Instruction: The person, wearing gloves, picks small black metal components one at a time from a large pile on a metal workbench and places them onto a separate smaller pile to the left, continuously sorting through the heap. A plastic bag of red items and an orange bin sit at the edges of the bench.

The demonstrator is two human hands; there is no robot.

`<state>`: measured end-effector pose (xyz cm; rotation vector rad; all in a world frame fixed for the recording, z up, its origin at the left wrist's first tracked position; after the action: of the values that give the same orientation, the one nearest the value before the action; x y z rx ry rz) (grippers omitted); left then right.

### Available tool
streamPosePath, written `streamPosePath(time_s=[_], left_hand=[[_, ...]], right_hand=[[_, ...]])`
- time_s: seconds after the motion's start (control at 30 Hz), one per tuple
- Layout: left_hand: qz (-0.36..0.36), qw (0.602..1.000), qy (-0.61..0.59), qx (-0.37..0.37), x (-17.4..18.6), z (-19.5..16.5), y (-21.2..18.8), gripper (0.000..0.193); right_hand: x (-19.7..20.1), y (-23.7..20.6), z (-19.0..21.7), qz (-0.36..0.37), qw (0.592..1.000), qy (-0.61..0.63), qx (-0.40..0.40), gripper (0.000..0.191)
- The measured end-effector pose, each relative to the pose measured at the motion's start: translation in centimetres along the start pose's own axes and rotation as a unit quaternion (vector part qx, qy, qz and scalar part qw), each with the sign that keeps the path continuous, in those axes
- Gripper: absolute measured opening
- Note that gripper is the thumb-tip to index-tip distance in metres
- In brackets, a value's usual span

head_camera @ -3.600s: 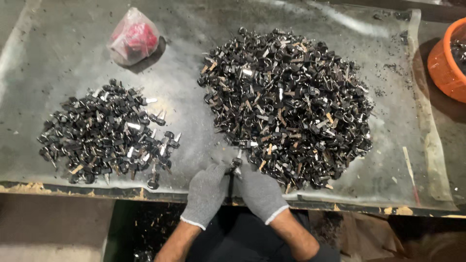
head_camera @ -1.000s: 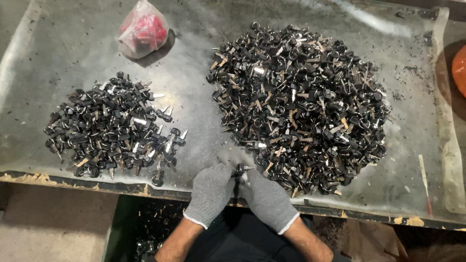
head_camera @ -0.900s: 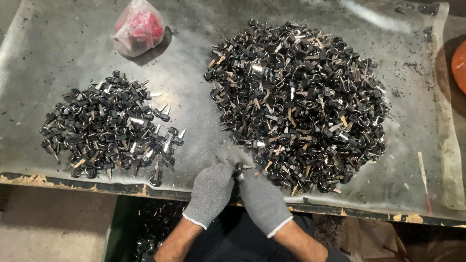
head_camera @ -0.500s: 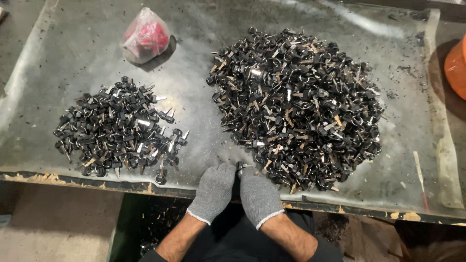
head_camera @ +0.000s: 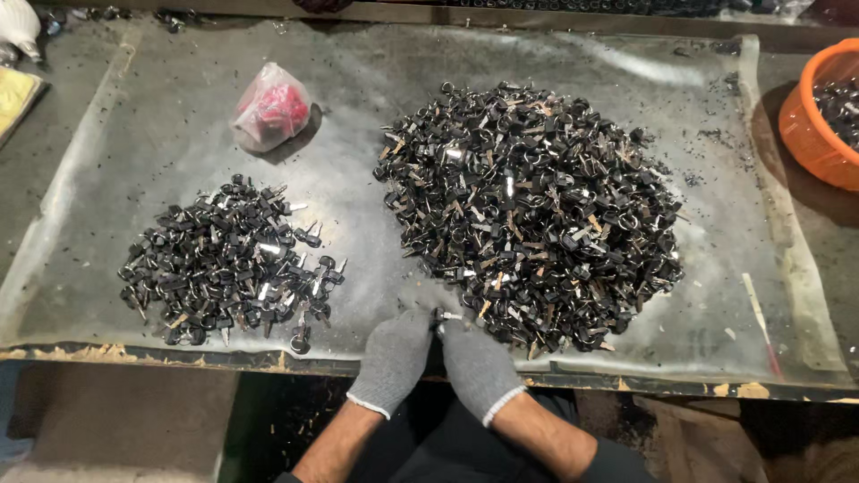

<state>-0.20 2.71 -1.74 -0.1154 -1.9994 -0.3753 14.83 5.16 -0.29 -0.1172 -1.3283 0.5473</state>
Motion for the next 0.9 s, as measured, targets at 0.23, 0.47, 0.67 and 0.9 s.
streamPosePath(time_s=[0.23,0.47,0.67,0.9], left_hand=[[-0.072,0.988,-0.131,0.048,1.8,-0.4,-0.6,0.039],[-0.098,0.994,-0.038,-0.013,0.7,-0.6,-1.3,0.026],[-0.061,0.997,-0.025,-0.041,-0.2,-0.7,-1.5,0.017],[-0.045,0.998,-0.014,-0.031,0.1,-0.8,-1.2,0.029]], right_hand=[[2.4,-1.6,0.2,-0.03,0.995,0.004,0.098,0.022],[2.0,-0.5,-0.6,0.016,0.995,0.096,-0.021,0.05],[1.0,0.2,-0.4,-0.021,0.999,0.024,0.013,0.02],[1.8,-0.2,-0.8,-0.004,1.0,-0.009,0.007,0.039]])
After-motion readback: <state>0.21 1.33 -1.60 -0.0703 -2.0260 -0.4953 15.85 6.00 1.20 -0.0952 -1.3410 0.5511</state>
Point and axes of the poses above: each hand's wrist, its own y-axis towards the middle knuckle, its own x-axis out of the back of the hand, z = x × y, the point moved 2 cm from there along y, towards the middle knuckle, and after that the axes turned 10 degrees about -x, right-handed, at the moved point
